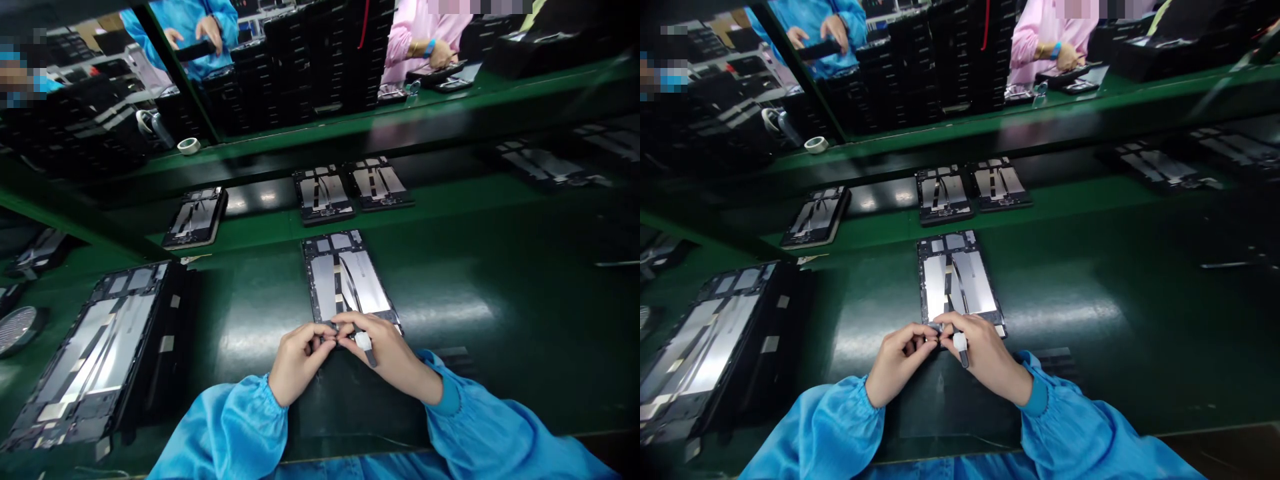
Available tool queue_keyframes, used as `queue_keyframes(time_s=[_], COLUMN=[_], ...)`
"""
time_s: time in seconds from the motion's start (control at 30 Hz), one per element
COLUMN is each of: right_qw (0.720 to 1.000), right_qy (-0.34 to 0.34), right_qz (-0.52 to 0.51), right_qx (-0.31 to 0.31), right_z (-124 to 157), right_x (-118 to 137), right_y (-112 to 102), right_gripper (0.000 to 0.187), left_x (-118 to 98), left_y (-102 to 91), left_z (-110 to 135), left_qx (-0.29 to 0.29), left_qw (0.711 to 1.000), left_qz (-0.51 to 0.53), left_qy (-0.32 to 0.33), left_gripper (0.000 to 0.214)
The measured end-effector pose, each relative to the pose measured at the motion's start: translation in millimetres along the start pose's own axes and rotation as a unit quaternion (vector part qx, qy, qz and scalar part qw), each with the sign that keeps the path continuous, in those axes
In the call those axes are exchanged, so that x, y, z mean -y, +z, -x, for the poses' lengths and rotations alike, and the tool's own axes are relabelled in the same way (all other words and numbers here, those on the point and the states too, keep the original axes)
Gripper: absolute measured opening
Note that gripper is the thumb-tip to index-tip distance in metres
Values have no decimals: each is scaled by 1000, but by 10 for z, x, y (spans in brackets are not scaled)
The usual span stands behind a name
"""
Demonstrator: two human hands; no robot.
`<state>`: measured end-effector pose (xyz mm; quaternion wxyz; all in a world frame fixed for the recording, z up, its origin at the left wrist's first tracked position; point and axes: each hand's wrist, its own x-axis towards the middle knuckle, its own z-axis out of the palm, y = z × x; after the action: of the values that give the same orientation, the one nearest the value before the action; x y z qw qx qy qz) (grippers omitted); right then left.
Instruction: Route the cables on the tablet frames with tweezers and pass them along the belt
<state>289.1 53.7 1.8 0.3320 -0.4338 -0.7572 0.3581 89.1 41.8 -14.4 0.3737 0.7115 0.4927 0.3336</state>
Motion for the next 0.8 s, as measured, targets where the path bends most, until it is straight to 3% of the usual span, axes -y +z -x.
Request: queue_keyframes(time_s=[0.1,0.27,0.63,0.8], right_qw=[1000,1000,999,996], right_qy=[3,-1,-38,-68], right_qz=[4,5,18,48], right_qx=[-7,-5,24,31], right_z=[0,7,44,72], right_x=[24,1,-39,-97], right_y=[4,15,69,100], right_gripper=[31,28,42,55], left_x=[-10,-16,-55,-37], left_y=[-14,-47,-61,-91], left_z=[-12,-14,23,115], left_qx=[2,0,24,5], left_qw=[1000,996,983,932], left_qz=[-20,-57,-163,-310], left_qy=[20,71,86,189], left_gripper=[19,9,17,16])
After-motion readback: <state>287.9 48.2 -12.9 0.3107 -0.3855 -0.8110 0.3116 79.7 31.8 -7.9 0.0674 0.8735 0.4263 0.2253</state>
